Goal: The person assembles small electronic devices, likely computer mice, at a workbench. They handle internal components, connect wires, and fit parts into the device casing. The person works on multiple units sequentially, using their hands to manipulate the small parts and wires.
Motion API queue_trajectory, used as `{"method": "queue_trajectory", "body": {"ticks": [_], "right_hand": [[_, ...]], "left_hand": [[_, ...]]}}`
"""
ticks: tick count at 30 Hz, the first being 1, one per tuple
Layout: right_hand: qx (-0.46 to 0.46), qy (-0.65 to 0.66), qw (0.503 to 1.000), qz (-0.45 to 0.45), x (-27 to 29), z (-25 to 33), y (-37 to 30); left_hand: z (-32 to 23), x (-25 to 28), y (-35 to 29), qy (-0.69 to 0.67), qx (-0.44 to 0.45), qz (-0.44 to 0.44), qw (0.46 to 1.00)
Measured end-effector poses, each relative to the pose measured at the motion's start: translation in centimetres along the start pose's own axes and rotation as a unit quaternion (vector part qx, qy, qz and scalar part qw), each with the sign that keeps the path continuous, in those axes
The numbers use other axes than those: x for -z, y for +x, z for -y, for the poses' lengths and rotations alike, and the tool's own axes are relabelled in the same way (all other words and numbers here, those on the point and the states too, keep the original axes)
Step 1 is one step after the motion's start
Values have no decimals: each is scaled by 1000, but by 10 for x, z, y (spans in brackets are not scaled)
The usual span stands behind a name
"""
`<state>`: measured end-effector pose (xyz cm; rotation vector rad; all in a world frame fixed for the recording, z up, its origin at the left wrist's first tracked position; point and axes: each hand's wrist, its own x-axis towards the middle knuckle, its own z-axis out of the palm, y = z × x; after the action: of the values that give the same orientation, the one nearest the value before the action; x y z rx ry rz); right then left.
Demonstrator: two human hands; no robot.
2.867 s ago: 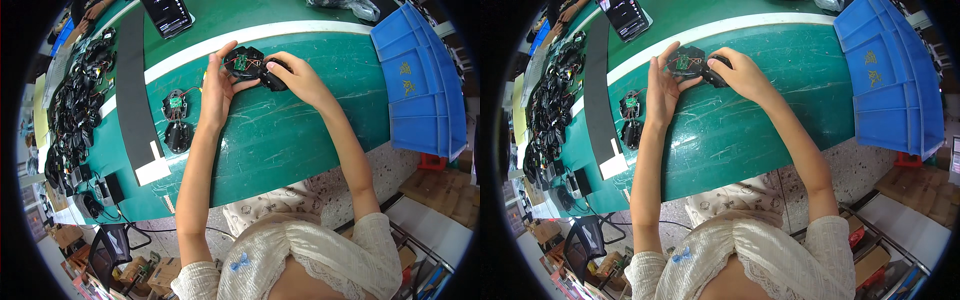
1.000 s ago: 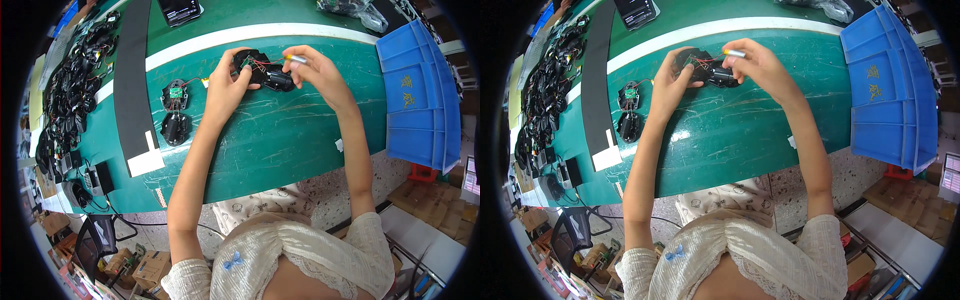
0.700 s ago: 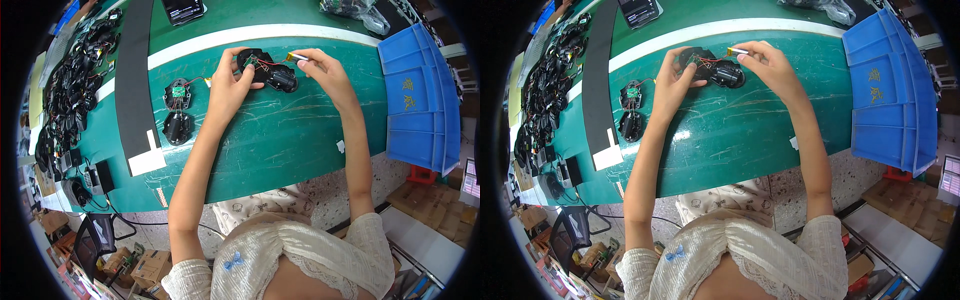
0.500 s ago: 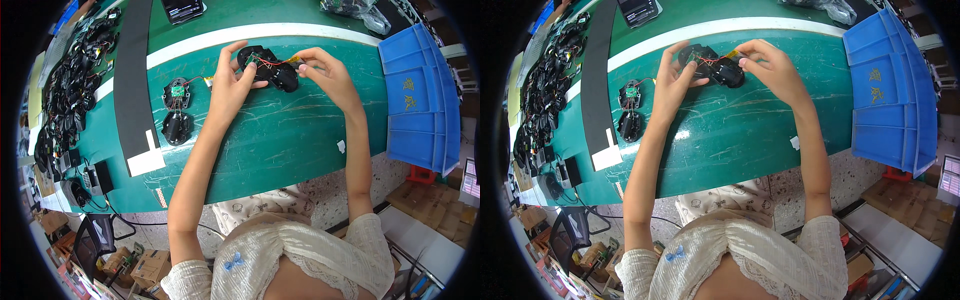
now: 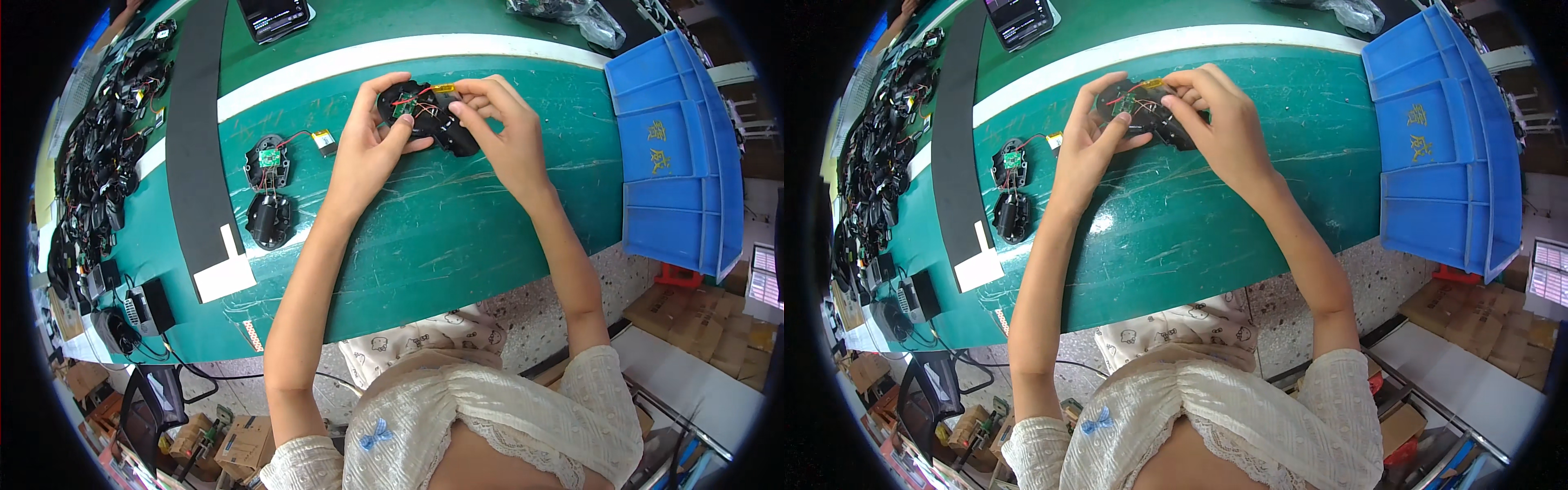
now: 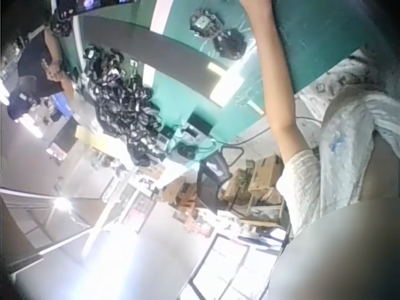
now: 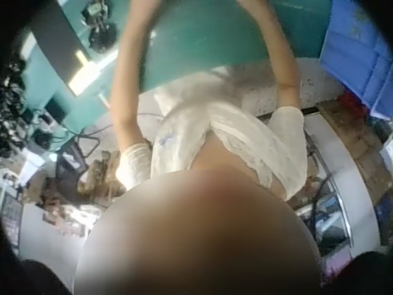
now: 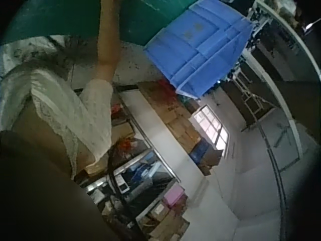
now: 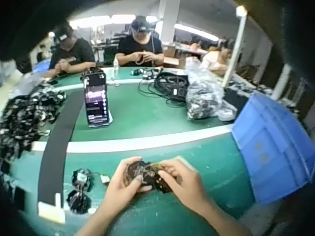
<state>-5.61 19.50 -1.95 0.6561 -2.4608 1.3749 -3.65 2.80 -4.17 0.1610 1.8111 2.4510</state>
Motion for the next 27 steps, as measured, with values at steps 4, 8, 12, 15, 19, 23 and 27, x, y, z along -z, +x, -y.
{"method": "queue_trajectory", "body": {"ticks": [4,8,12,15,19,23,27], "right_hand": [[-23,25,999,-11,0,-5,1],[-10,34,999,-17,-1,-3,-1],[41,-20,999,-14,-2,-7,1],[62,-53,997,-15,-4,-6,0],[97,-121,988,-22,-6,-6,-4],[114,-156,981,-32,-12,-6,-6],[120,-158,980,-25,-14,-7,-6]], "left_hand": [[-3,-1,-1,-7,23,24,999],[-2,-5,-3,-18,13,49,999],[-2,-5,-4,-27,18,47,998],[0,-4,-4,-28,13,45,999],[-1,-5,-5,-36,15,37,999],[0,-5,-5,-37,16,32,999],[4,-3,-4,-23,10,27,999]]}}
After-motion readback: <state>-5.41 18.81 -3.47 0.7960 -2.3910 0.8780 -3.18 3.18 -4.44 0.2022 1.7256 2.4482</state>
